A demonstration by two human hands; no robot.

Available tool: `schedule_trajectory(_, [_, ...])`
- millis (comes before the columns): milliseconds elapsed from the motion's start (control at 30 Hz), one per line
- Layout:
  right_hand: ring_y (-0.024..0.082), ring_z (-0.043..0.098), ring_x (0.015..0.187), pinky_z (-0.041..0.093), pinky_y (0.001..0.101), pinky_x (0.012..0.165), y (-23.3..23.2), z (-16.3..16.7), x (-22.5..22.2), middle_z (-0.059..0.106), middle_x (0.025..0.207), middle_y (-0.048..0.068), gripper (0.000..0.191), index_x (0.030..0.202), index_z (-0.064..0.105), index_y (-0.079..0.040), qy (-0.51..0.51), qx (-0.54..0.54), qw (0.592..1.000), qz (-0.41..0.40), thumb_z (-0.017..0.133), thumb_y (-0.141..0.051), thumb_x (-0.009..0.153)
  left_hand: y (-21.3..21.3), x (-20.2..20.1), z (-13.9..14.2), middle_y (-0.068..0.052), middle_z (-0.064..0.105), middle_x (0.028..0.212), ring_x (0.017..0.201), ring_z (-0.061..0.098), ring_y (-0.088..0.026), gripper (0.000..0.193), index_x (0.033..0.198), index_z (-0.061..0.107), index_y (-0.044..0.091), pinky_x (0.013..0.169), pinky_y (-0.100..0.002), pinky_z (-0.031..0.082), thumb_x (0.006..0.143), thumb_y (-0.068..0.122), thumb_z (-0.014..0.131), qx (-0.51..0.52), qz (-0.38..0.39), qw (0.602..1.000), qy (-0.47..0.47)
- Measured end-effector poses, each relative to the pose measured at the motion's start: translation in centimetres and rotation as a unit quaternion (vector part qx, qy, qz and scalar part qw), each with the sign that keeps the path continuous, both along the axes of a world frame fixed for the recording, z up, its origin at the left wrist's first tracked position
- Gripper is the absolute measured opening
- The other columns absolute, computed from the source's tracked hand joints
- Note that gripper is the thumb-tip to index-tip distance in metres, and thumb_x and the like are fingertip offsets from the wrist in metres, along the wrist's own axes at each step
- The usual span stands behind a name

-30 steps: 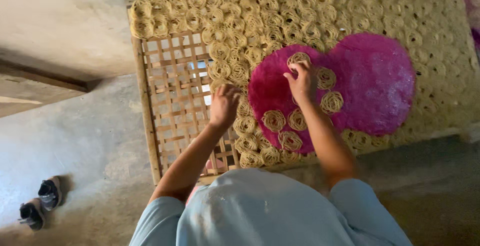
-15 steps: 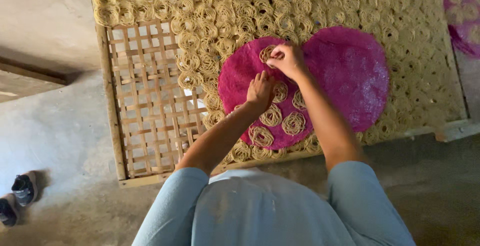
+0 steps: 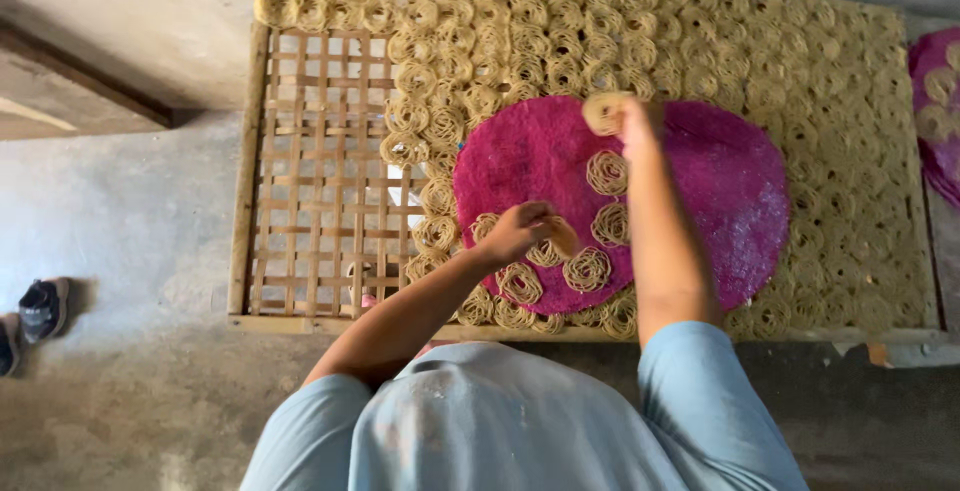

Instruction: The person arranges small dough rosettes from a wooden drying rack onto pink circular trays. They repeatedly pick up rosettes and place them in neat rows on the trays, then move filled trays aside and bring new ones into position.

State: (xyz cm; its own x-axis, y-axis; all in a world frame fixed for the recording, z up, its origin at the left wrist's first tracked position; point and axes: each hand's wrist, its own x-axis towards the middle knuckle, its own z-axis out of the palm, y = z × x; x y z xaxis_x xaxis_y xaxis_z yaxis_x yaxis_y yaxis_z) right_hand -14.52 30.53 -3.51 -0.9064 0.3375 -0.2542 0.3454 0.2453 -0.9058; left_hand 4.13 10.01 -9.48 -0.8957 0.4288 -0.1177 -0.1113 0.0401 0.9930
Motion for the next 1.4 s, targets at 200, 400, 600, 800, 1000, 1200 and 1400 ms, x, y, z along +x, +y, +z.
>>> schedule_trajectory(200, [0.013, 0.062, 0.077, 0.055, 0.0283, 0.07, 1.6, -1.8, 0.0, 0.064, 0.085, 0.002, 0.01, 0.086, 0.065, -0.01, 0.023, -0.297, 0.954, 0.037, 0.069, -0.016, 0.094, -13.2, 5.6, -1.0, -0.006, 0.076, 0.097, 0.085, 0.07, -0.012, 0.022, 0.112, 0.071, 0.003, 0.078, -0.03, 0.058, 0.094, 0.016, 0.068, -0.061, 0.154, 0.986, -0.031])
schedule_trajectory(400, [0.014, 0.072, 0.099, 0.06, 0.027, 0.09, -13.9, -6.0, 7.1, 0.076, 0.107, 0.004, 0.023, 0.112, 0.071, -0.005, -0.022, -0.146, 0.937, 0.317, 0.071, -0.017, 0.092, -24.5, 9.5, -5.7, 0.0, 0.073, 0.097, 0.084, 0.064, -0.006, 0.023, 0.118, 0.066, -0.001, 0.073, -0.023, 0.052, 0.099, 0.012, 0.062, 0.041, 0.322, 0.943, -0.072])
schedule_trajectory(600, [0.019, 0.071, 0.088, 0.058, 0.0327, 0.08, -25.8, -9.0, 13.3, 0.075, 0.098, 0.012, 0.025, 0.11, 0.068, -0.003, 0.006, 0.029, 0.914, 0.404, 0.074, -0.015, 0.089, -28.3, 8.5, -7.8, -0.004, 0.062, 0.086, 0.074, 0.053, -0.01, 0.024, 0.125, 0.068, -0.003, 0.066, -0.025, 0.044, 0.11, 0.014, 0.061, 0.144, 0.349, 0.924, -0.062])
schedule_trajectory(800, [0.032, 0.067, 0.086, 0.055, 0.0427, 0.075, -27.5, -9.9, 14.2, 0.07, 0.094, 0.016, 0.017, 0.105, 0.065, -0.002, 0.288, 0.307, 0.844, 0.333, 0.068, -0.006, 0.089, -29.0, 7.4, -2.9, -0.003, 0.072, 0.093, 0.078, 0.064, -0.009, 0.022, 0.119, 0.07, 0.005, 0.068, -0.025, 0.052, 0.102, 0.016, 0.062, -0.05, 0.331, 0.942, -0.035])
schedule_trajectory(1000, [0.027, 0.067, 0.08, 0.056, 0.0395, 0.074, -27.6, -8.8, 15.8, 0.072, 0.097, 0.01, 0.027, 0.115, 0.067, -0.008, 0.16, 0.276, 0.907, 0.275, 0.061, -0.029, 0.099, -26.0, 5.0, 4.1, -0.008, 0.074, 0.108, 0.082, 0.076, -0.017, 0.015, 0.112, 0.074, 0.014, 0.069, -0.032, 0.059, 0.1, 0.022, 0.069, -0.251, 0.315, 0.912, 0.081])
schedule_trajectory(1200, [0.02, 0.07, 0.099, 0.059, 0.0314, 0.09, -24.4, -8.1, 17.6, 0.073, 0.106, 0.01, 0.035, 0.113, 0.064, -0.003, -0.1, -0.337, 0.919, 0.177, 0.064, -0.034, 0.097, -23.9, 5.1, 3.6, -0.004, 0.078, 0.106, 0.095, 0.074, -0.028, 0.033, 0.133, 0.066, 0.015, 0.082, -0.039, 0.059, 0.1, 0.011, 0.061, -0.29, 0.193, 0.906, 0.239])
schedule_trajectory(1400, [0.027, 0.069, 0.098, 0.058, 0.0401, 0.085, -25.1, -9.7, 21.1, 0.073, 0.11, 0.012, 0.029, 0.121, 0.068, -0.006, -0.14, -0.119, 0.954, 0.238, 0.064, -0.015, 0.093, -24.7, 4.2, -3.4, -0.009, 0.076, 0.108, 0.1, 0.076, -0.026, 0.026, 0.122, 0.065, 0.009, 0.083, -0.035, 0.062, 0.096, 0.014, 0.069, -0.061, 0.172, 0.983, -0.023])
